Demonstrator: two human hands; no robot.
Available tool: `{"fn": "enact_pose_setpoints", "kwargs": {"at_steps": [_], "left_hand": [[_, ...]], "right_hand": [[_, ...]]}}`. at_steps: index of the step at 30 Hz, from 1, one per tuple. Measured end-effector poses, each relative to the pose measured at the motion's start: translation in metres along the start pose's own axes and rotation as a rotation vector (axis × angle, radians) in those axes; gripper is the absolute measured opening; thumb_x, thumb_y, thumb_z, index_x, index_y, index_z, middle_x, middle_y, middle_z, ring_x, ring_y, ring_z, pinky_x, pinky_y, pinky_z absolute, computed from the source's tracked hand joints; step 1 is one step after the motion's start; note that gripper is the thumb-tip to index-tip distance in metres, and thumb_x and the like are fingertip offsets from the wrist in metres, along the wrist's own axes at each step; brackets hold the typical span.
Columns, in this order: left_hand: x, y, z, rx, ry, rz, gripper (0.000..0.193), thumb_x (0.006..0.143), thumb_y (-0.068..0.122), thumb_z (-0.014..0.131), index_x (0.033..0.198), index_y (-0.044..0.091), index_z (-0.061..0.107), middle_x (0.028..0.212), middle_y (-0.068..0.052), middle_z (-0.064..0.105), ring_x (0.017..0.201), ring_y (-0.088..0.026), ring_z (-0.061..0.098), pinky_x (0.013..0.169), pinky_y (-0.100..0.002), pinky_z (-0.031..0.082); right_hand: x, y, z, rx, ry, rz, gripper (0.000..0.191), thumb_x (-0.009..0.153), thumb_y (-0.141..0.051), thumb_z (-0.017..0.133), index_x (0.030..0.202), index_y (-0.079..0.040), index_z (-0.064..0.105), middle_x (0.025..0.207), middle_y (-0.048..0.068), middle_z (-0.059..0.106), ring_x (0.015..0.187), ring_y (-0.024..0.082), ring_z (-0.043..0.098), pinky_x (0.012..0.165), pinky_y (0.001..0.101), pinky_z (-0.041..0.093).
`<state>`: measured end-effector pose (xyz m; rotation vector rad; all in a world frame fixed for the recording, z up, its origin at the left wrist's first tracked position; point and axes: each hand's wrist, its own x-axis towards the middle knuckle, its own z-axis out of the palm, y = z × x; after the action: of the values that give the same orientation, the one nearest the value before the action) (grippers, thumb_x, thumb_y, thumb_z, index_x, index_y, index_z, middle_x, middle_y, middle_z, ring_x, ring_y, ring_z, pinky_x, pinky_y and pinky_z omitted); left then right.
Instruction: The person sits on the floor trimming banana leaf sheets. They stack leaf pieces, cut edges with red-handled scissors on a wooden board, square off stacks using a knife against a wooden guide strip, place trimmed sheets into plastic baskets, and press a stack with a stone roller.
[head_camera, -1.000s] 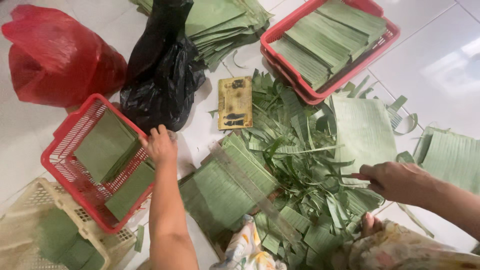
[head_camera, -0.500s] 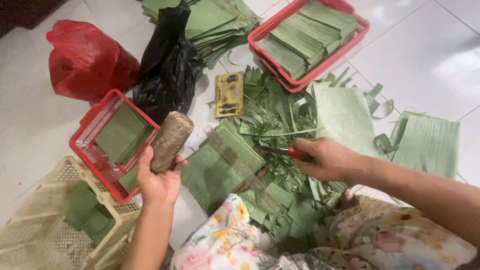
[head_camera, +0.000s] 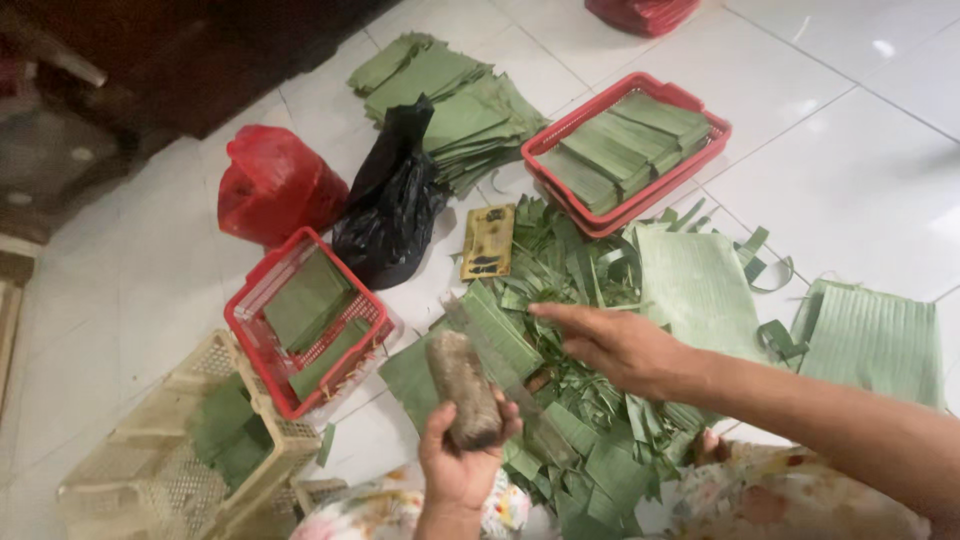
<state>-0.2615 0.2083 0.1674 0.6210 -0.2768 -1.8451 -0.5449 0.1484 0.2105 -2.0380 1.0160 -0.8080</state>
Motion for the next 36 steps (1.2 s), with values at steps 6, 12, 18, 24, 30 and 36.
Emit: {"fn": "enact_pose_setpoints", "kwargs": {"at_steps": [6, 12, 18, 24, 30, 36], "left_hand": [[0.008, -0.044, -0.025, 0.006, -0.037, -0.244, 0.056, 0.082, 0.043, 0.056, 0.122, 0.003, 0.061, 0.09, -0.018, 0.069, 0.071, -0.033, 0.069, 0.068, -0.049, 0.057], [0.013, -0.047, -0.021, -0.066, 0.023, -0.265, 0.087, 0.083, 0.085, 0.041, 0.109, 0.004, 0.063, 0.081, -0.017, 0.069, 0.054, -0.028, 0.061, 0.056, -0.042, 0.049], [0.027, -0.037, -0.002, -0.082, 0.079, -0.174, 0.102, 0.077, 0.096, 0.03, 0.112, 0.006, 0.061, 0.083, -0.012, 0.068, 0.058, -0.029, 0.064, 0.048, -0.04, 0.049], [0.028, -0.04, 0.003, -0.012, -0.035, -0.146, 0.107, 0.073, 0.096, 0.022, 0.139, 0.018, 0.052, 0.087, -0.01, 0.069, 0.064, -0.023, 0.065, 0.046, -0.036, 0.051], [0.04, -0.037, -0.012, -0.022, -0.06, -0.014, 0.111, 0.082, 0.1, 0.021, 0.149, 0.014, 0.043, 0.092, -0.009, 0.064, 0.068, -0.021, 0.066, 0.045, -0.034, 0.051], [0.043, -0.038, -0.02, 0.016, -0.107, -0.052, 0.114, 0.079, 0.099, 0.017, 0.161, 0.023, 0.037, 0.104, -0.009, 0.063, 0.075, -0.021, 0.067, 0.047, -0.035, 0.052]], "right_hand": [[-0.011, 0.008, 0.022, -0.11, -0.238, 0.061, 0.059, 0.1, -0.028, 0.059, 0.155, -0.04, 0.042, 0.097, 0.011, 0.066, 0.092, 0.032, 0.067, 0.081, 0.0464, 0.055], [0.0, 0.007, 0.039, -0.381, -0.171, -0.098, 0.06, 0.096, -0.031, 0.065, 0.152, -0.041, 0.045, 0.084, 0.009, 0.059, 0.075, 0.03, 0.064, 0.066, 0.045, 0.054], [0.009, -0.005, 0.04, -0.421, -0.234, -0.359, 0.066, 0.09, -0.027, 0.068, 0.152, -0.039, 0.048, 0.081, 0.009, 0.059, 0.072, 0.028, 0.064, 0.059, 0.0431, 0.056], [0.015, -0.005, 0.035, -0.5, -0.246, -0.078, 0.063, 0.095, -0.029, 0.066, 0.155, -0.034, 0.046, 0.083, 0.007, 0.059, 0.067, 0.025, 0.063, 0.054, 0.041, 0.055], [0.012, -0.015, 0.033, -0.354, -0.215, -0.211, 0.057, 0.091, -0.022, 0.067, 0.146, -0.032, 0.055, 0.081, 0.007, 0.063, 0.065, 0.026, 0.064, 0.054, 0.0413, 0.056], [0.017, -0.009, 0.04, -0.482, -0.261, -0.212, 0.066, 0.085, -0.024, 0.071, 0.149, -0.032, 0.055, 0.08, 0.007, 0.061, 0.059, 0.027, 0.064, 0.05, 0.0435, 0.055]]}}
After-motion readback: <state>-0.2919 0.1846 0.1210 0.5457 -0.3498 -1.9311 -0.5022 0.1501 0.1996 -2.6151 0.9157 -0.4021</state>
